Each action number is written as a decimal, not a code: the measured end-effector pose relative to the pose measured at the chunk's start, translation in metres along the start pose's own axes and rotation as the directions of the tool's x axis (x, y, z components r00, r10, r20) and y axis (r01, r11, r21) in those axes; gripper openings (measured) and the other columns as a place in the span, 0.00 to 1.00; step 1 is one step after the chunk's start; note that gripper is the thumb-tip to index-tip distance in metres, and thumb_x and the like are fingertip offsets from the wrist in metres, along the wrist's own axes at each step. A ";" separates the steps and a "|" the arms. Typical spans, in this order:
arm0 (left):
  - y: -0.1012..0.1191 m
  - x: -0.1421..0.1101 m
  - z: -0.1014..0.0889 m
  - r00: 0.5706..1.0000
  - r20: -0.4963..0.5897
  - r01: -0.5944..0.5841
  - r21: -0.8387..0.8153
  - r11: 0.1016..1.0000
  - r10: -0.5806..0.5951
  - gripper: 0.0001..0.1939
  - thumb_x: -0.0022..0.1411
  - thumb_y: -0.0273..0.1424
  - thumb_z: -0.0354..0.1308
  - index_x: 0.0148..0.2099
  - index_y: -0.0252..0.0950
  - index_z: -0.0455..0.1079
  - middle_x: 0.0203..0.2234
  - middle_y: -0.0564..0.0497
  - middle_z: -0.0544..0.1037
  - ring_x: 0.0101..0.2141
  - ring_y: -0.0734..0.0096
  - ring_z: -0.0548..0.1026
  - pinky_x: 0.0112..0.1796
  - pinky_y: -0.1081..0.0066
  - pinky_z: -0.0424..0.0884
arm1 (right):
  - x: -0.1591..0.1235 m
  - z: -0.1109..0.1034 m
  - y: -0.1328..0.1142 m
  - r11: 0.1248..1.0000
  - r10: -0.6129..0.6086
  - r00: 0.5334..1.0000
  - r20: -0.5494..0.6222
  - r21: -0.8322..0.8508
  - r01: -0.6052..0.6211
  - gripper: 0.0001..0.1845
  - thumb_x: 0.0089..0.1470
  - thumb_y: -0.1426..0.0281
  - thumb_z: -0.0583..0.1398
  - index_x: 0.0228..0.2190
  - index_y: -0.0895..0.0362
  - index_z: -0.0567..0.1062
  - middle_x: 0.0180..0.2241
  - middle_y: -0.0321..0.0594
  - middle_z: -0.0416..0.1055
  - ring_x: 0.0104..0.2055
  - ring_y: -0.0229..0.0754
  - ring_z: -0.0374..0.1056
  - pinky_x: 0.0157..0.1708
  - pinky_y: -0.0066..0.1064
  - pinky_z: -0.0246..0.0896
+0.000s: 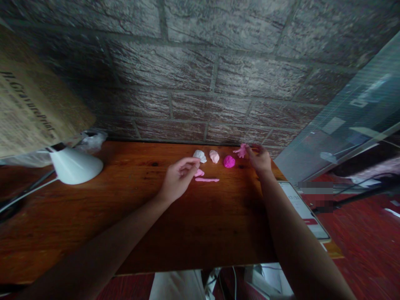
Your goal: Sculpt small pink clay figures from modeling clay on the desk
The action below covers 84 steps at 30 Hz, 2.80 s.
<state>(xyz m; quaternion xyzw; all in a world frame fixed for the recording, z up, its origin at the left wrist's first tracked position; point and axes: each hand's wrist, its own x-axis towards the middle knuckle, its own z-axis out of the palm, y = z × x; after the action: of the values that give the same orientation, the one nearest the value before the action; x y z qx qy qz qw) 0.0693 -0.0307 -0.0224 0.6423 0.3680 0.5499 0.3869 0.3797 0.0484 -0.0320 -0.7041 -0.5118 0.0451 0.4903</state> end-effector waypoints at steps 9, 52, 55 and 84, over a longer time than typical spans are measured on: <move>-0.025 -0.004 -0.007 0.916 0.359 -0.347 0.485 0.803 0.180 0.20 0.60 0.31 0.70 0.54 0.35 0.76 0.57 0.38 0.77 0.57 0.52 0.76 0.58 0.53 0.72 | -0.042 -0.013 -0.076 0.948 -0.242 0.967 -0.078 0.192 0.253 0.24 0.62 0.49 0.56 0.28 0.56 0.76 0.22 0.41 0.75 0.25 0.42 0.69 0.29 0.32 0.62; -0.021 0.011 -0.005 0.894 0.433 -0.329 0.469 0.820 0.111 0.08 0.67 0.32 0.59 0.44 0.37 0.79 0.39 0.46 0.85 0.39 0.64 0.81 0.43 0.67 0.73 | -0.063 0.005 -0.080 0.892 -0.451 0.412 0.792 0.385 0.236 0.03 0.53 0.71 0.68 0.31 0.54 0.84 0.30 0.35 0.80 0.33 0.40 0.73 0.37 0.30 0.63; -0.022 0.012 -0.003 0.909 0.393 -0.322 0.460 0.828 0.135 0.09 0.67 0.31 0.58 0.45 0.36 0.78 0.40 0.46 0.84 0.40 0.64 0.81 0.44 0.67 0.73 | -0.066 0.006 -0.080 0.899 -0.437 0.447 0.780 0.363 0.246 0.04 0.51 0.68 0.69 0.30 0.54 0.84 0.28 0.34 0.79 0.32 0.40 0.72 0.36 0.30 0.63; -0.038 0.024 -0.007 0.982 0.138 0.134 -0.028 0.991 -0.129 0.14 0.66 0.38 0.59 0.48 0.35 0.76 0.36 0.47 0.82 0.28 0.74 0.77 0.27 0.74 0.73 | -0.059 0.009 -0.073 0.878 -0.305 0.583 0.753 0.459 -0.132 0.22 0.49 0.51 0.68 0.37 0.56 0.84 0.32 0.39 0.79 0.26 0.34 0.66 0.25 0.27 0.62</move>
<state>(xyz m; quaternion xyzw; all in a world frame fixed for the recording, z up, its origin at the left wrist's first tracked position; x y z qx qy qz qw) 0.0638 0.0081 -0.0458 0.6453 0.3722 0.4848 0.4582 0.2972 0.0087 -0.0087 -0.4384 -0.6854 0.4567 0.3599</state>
